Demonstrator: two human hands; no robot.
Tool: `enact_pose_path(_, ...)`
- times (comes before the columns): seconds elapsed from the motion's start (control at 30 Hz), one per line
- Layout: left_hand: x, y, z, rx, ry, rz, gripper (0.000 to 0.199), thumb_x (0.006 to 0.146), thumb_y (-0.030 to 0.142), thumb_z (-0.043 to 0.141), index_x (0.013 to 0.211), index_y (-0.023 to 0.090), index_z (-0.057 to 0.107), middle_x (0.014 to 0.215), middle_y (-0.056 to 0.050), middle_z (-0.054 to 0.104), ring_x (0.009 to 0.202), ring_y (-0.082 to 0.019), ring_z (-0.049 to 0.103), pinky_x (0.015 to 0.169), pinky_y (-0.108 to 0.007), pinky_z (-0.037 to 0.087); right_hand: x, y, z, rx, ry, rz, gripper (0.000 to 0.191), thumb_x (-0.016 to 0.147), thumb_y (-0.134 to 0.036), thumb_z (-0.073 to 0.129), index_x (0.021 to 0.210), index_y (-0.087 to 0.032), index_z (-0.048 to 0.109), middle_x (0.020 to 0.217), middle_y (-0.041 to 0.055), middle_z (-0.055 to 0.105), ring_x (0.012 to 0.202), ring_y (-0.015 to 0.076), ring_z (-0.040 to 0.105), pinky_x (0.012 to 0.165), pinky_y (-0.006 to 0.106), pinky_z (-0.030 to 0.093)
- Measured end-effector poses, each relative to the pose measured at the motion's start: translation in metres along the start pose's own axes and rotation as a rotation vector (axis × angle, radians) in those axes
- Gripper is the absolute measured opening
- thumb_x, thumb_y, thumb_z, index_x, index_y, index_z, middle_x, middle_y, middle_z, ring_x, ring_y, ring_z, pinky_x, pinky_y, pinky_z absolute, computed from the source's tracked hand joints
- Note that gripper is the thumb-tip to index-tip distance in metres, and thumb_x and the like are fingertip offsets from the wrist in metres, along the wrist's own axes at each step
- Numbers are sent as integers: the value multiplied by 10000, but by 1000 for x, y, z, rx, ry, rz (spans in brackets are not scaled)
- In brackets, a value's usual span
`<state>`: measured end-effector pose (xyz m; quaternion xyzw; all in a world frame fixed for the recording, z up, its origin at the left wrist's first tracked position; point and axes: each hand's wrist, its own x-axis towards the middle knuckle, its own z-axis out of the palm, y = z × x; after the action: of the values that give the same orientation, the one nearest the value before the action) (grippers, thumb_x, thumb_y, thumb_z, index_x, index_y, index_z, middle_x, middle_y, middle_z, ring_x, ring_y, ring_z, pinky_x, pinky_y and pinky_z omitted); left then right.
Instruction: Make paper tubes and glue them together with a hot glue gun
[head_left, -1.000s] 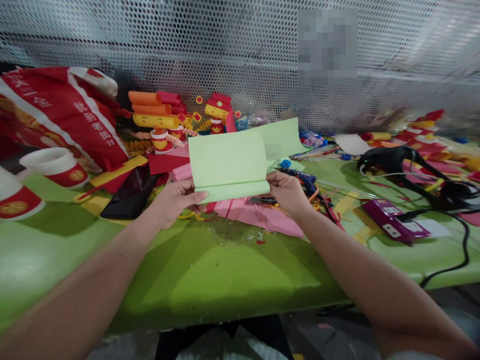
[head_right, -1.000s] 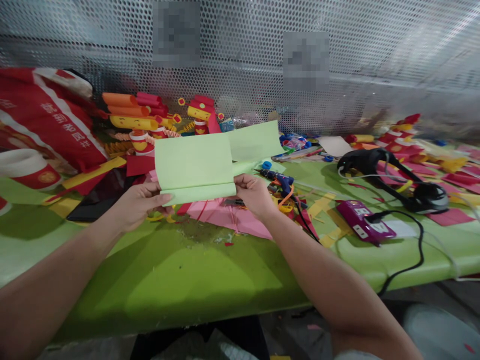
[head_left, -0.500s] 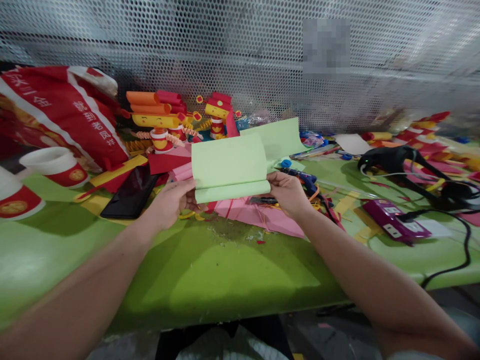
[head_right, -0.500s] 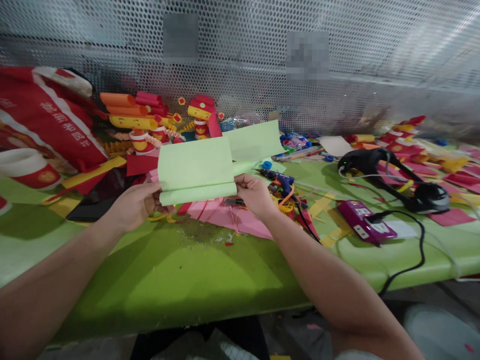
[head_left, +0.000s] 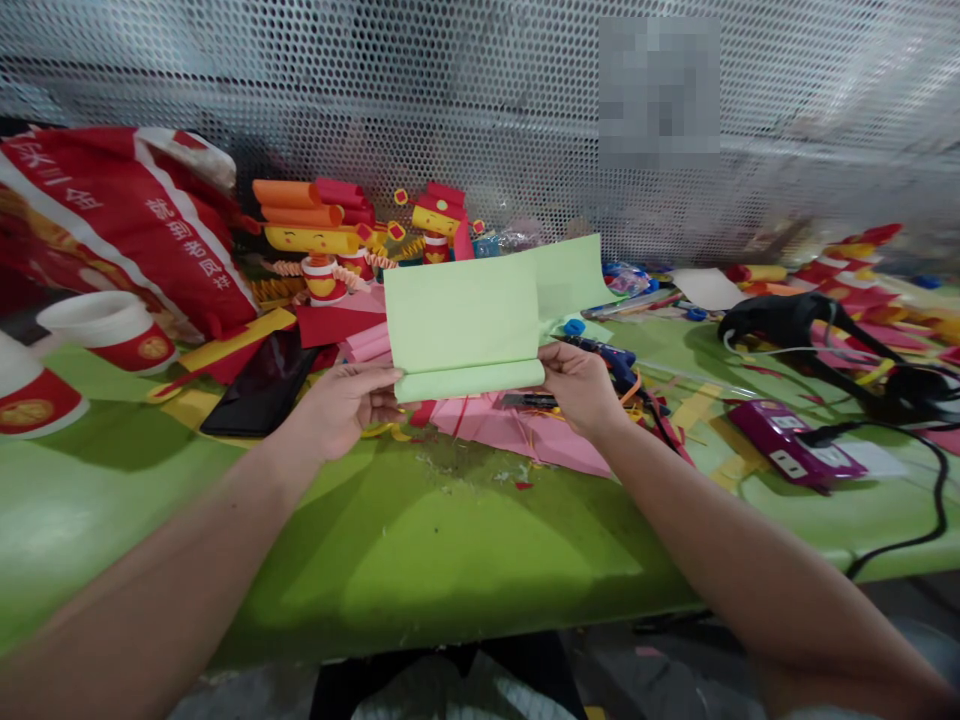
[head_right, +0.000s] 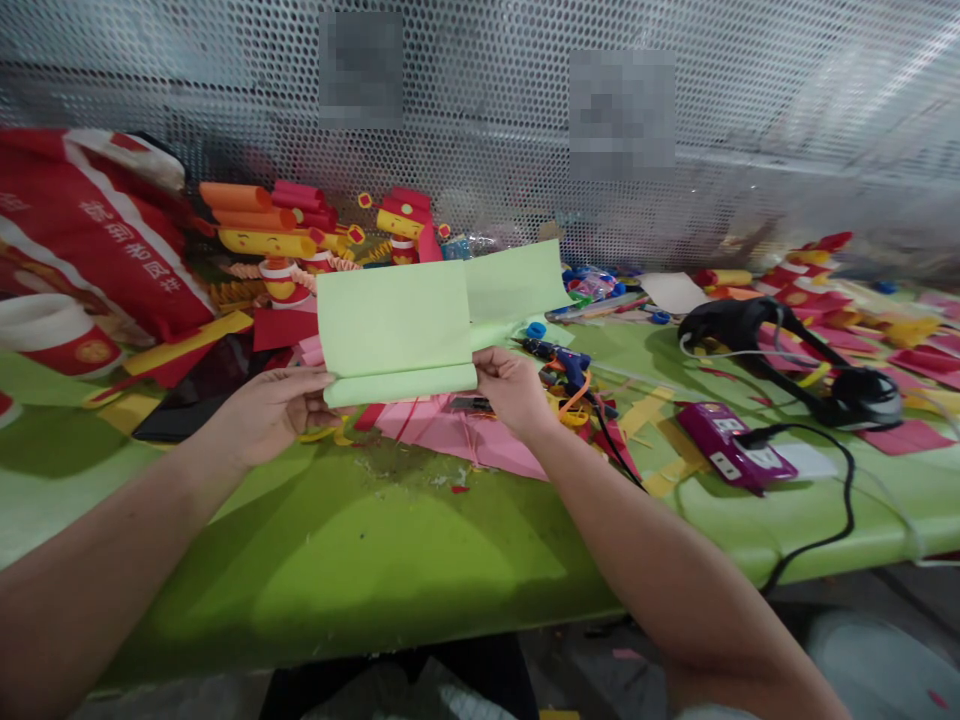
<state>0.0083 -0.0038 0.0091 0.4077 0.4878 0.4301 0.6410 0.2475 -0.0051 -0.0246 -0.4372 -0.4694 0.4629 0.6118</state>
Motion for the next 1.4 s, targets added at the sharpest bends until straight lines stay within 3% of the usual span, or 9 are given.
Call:
enact_pose_path(0.17,1,0,0,-34,-3,12,102,633,133,665,732,119,683,627,-50,687,529,-153,638,478,-237,527,2,1,-2,-12,-41,27,348,442,-347,825,641,-204,577,515,-55,632,481,127,606,538,292,547)
enact_pose_path(0.4,3,-3,-1,-19,2,62,120,560,187,723,654,135,669,641,-38,693,512,-135,609,483,-240,512,1,2,-6,-31,-126,11,577,473,-406,828,941,-225,543,746,-18,674,651,129,628,623,294,534)
enact_pose_path(0.67,1,-12,0,17,-107,133,321,539,240,800,828,176,678,781,-20,711,617,-136,631,565,-244,515,-3,5,-5,-108,-195,5,390,564,-433,773,820,-200,593,679,-12,643,654,129,610,641,306,532)
enact_pose_path(0.87,1,-11,1,-30,-147,173,282,594,201,749,868,213,686,816,-14,734,738,-188,679,594,-255,531,-11,-1,-7,-84,-251,-35,500,731,-315,646,1217,-309,531,643,-49,633,565,112,570,563,270,509)
enact_pose_path(1.03,0,-6,-2,-88,-89,170,268,576,122,713,827,214,688,776,0,736,667,-171,679,575,-249,538,-13,-5,-13,-92,-382,-45,200,715,-259,638,895,-264,723,752,-8,684,637,119,614,614,289,531)
enact_pose_path(1.2,0,-7,-4,-110,-140,102,240,567,101,711,794,175,690,762,-25,736,615,-164,668,582,-259,544,-12,-8,-7,-109,-440,-235,123,694,-299,717,816,-307,733,1029,7,683,939,163,632,778,339,543)
enact_pose_path(1.3,2,-10,-4,-133,-166,85,201,607,119,711,804,156,691,759,-37,734,616,-149,667,623,-250,547,-12,-11,-1,-106,-514,-339,63,688,-350,730,722,-297,733,992,22,691,968,182,620,824,370,517)
enact_pose_path(1.4,3,-11,-2,-139,-147,107,204,626,99,710,818,165,697,770,-29,734,627,-137,666,631,-231,541,-13,-12,3,-140,-516,-369,130,671,-400,734,674,-271,721,891,32,697,889,188,626,804,379,502)
